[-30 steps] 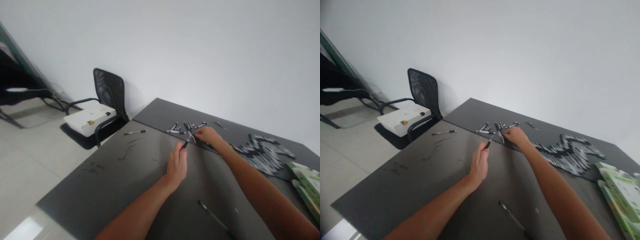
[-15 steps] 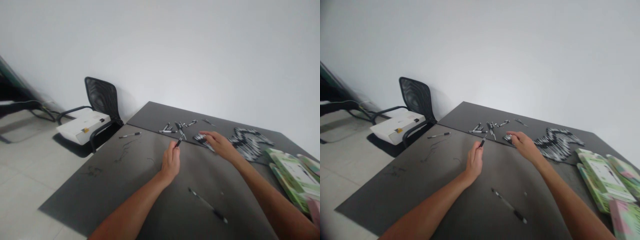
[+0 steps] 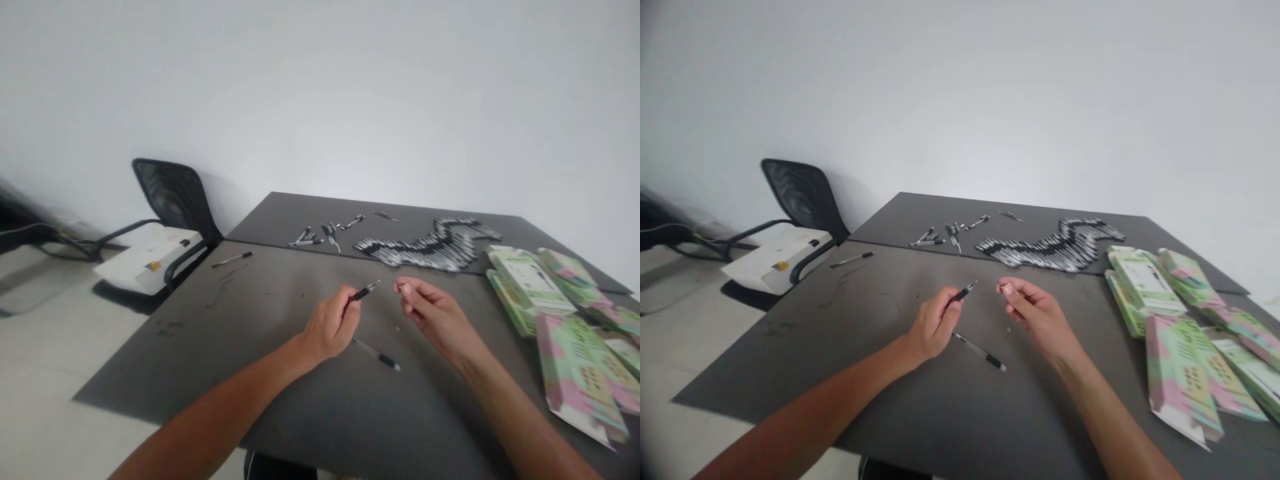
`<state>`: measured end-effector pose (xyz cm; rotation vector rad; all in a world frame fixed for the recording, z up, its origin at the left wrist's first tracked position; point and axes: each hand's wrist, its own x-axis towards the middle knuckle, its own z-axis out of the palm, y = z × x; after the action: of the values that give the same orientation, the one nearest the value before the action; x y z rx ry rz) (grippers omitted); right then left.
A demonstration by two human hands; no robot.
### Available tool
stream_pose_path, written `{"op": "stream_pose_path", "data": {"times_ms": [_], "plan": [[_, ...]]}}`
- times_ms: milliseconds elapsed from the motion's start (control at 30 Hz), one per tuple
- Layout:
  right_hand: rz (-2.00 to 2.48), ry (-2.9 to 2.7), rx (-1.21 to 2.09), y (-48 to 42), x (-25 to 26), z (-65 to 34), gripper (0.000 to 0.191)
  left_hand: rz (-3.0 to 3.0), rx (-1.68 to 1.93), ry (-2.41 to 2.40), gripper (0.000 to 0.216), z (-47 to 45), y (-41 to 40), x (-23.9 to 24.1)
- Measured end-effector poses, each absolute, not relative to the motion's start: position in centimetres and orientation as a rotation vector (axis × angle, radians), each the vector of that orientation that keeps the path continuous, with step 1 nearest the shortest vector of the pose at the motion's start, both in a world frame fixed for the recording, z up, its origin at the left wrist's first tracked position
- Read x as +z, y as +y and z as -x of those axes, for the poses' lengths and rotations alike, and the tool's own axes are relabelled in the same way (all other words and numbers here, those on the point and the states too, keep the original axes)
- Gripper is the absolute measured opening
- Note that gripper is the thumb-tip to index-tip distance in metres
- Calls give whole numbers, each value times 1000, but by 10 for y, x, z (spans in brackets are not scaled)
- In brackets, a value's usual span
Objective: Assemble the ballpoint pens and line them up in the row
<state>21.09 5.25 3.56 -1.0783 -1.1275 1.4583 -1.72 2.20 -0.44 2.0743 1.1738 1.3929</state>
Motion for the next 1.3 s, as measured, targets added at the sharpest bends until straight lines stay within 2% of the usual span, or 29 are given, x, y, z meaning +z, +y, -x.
{"op": "stream_pose_path", "data": {"times_ms": [300, 700, 1300], "plan": [[956, -928, 1525, 38, 26, -212, 34, -2231, 1298, 1088, 19, 8, 7, -5], [891, -1151, 1391, 29, 24, -209, 15, -2424, 1309, 1061, 19, 4, 0, 1], [823, -1314, 1368, 28, 22, -215, 12, -2430, 1285, 1085, 19, 3, -2, 7]]}}
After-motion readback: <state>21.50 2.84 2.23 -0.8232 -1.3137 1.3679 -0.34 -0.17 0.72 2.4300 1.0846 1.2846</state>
